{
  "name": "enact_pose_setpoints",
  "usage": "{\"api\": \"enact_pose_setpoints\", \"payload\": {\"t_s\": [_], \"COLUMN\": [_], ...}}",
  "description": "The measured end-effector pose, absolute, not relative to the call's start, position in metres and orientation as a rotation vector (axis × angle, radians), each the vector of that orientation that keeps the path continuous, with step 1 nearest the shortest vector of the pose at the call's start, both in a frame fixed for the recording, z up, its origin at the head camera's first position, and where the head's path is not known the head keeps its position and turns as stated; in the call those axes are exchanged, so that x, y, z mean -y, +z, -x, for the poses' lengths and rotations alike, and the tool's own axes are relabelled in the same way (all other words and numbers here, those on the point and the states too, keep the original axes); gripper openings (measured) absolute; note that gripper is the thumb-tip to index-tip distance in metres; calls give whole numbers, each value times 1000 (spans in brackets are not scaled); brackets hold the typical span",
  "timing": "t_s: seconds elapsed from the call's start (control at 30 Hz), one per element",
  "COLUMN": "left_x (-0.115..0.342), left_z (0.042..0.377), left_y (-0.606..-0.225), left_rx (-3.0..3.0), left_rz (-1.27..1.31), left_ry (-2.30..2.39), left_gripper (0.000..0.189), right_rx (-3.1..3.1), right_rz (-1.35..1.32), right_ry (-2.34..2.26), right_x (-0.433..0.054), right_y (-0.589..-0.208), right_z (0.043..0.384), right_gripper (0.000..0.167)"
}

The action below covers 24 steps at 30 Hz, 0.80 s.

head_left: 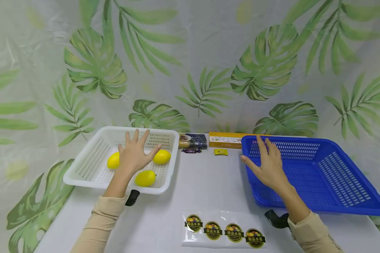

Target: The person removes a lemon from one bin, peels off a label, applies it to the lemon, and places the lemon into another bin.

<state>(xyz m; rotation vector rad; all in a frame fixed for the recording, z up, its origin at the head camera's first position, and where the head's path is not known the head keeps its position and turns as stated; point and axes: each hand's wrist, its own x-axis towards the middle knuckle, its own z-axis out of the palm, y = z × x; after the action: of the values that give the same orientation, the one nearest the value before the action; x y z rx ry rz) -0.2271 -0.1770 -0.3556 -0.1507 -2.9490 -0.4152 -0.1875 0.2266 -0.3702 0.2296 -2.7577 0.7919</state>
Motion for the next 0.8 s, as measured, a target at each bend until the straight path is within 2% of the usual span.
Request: {"api": "enact_pose_setpoints", "payload": {"t_s": [0.13,0.37,0.63,0.8], "left_x": [202,257,314,332], "left_z": [228,248,270,276], "left_y": [-347,-338,-345,-355], "left_rx": [2987,3081,3185,3220], "left_rz": [215,360,191,1], "left_ry": [-492,-710,-904,-1182], "left_gripper": [71,66,72,78], "right_rx": [2741,2780,2667,2603], "right_rz": [-343,-318,-391,-411], "right_ry": [1104,1669,2099,2264], "right_x": [-198,-138,-83,-54], "right_y": [-369,-374,-402,-416], "right_z": [198,222,246,251], "right_gripper": [82,81,82,81]}}
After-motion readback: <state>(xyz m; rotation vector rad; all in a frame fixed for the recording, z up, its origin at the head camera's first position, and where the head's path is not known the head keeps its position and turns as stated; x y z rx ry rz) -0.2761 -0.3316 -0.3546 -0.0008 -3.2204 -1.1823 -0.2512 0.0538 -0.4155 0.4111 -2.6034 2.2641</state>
